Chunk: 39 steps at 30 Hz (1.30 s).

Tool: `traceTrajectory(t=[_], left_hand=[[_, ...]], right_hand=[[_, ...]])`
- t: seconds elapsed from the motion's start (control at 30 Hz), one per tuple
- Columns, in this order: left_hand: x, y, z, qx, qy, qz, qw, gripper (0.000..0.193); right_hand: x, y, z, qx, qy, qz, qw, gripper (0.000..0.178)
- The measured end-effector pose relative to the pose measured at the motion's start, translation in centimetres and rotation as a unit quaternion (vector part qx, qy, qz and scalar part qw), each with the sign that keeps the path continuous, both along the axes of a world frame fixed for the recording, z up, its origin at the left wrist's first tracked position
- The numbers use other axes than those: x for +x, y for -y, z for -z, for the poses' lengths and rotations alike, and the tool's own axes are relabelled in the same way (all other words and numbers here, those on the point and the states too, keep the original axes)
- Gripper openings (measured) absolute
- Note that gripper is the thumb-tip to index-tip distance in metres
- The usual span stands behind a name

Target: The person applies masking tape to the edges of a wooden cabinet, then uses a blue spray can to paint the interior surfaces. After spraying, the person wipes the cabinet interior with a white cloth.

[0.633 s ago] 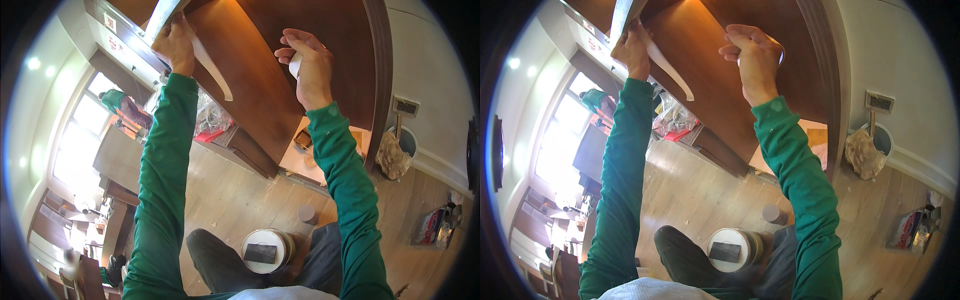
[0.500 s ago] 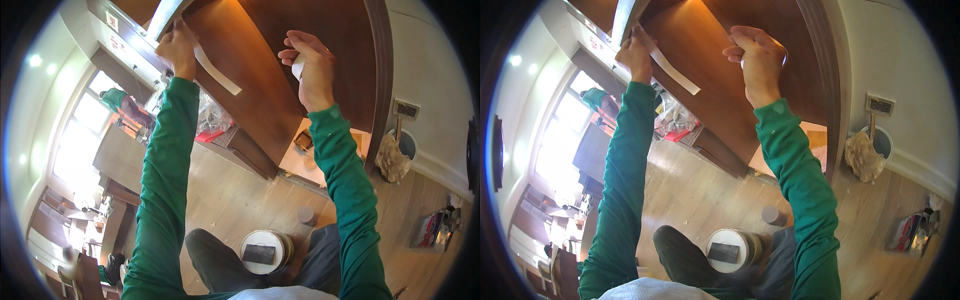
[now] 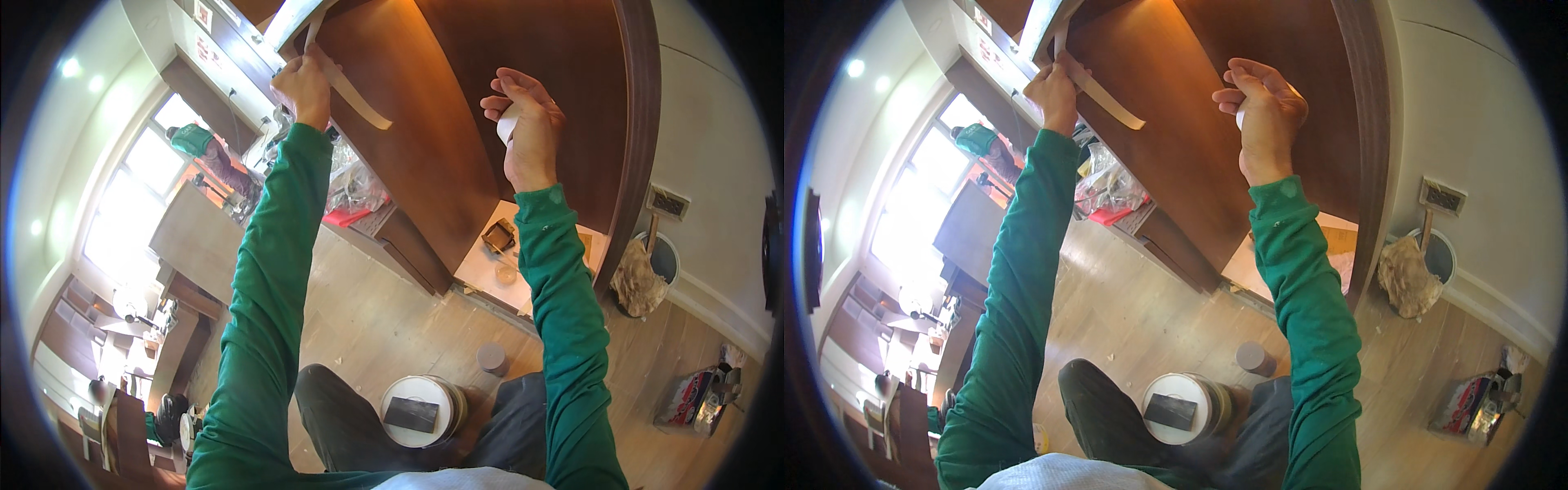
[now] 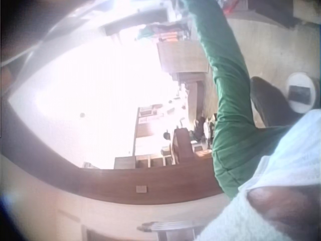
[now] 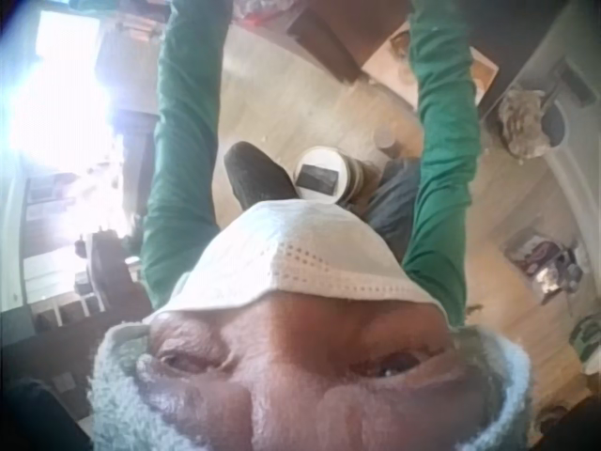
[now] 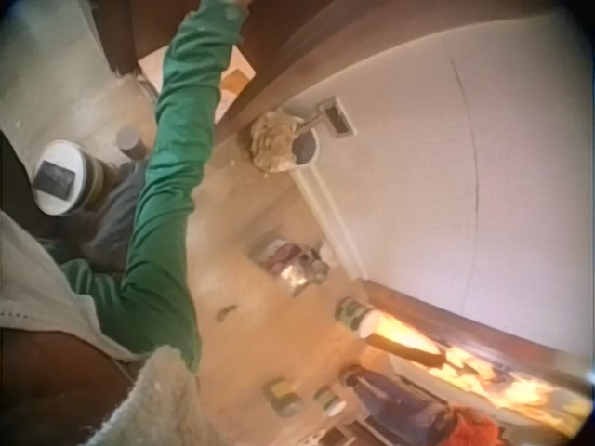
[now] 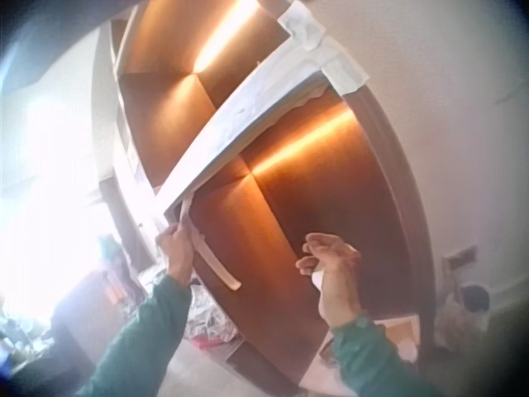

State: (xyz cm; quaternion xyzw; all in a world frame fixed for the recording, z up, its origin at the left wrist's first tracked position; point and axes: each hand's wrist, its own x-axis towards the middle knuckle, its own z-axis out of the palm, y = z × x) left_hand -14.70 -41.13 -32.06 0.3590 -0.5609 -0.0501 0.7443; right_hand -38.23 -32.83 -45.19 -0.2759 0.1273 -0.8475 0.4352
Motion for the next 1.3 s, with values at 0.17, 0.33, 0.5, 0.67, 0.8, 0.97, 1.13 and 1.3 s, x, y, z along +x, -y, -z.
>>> traceTrajectory(t=[0.17,0.33,0.5,0.67,0.8,0.97,1.13,1.3], left_hand=[[2.1,2.3,-1.6,-0.014,0.040,-0.076,0.996,0.032],[1.2,0.9,-2.6,0.010,0.026,-0.010,1.000,0.023],[1.0,0.2,-3.2,0.008,-0.003,0.027,1.000,0.021],[0.8,-0.1,-3.5,0.022,-0.006,0.017,1.000,0.023],[1.0,0.2,-3.6,0.014,0.000,0.013,1.000,0.024],[0.5,-0.4,-3.4,0.023,0.020,0.012,0.999,0.026],[2.3,1.1,-3.9,0.038,0.089,-0.140,0.985,0.033],[2.2,0.8,-3.3,0.087,0.087,-0.143,0.982,0.036]], right_hand=[[0.0,0.1,0.1,0.006,-0.003,-0.003,1.000,0.014],[-0.4,0.1,0.2,0.008,-0.004,0.005,1.000,0.013],[-0.3,-0.4,-0.2,-0.001,-0.001,0.001,1.000,0.012],[-0.2,-0.2,-0.2,-0.005,0.000,-0.005,1.000,0.012],[-0.1,-0.5,-0.5,-0.007,-0.003,-0.007,1.000,0.012],[0.0,-0.7,-0.4,-0.001,-0.018,-0.007,1.000,0.015],[0.0,-0.7,-0.4,-0.002,-0.019,-0.011,1.000,0.016],[-0.1,-0.8,-0.4,0.011,-0.021,-0.011,1.000,0.016]])
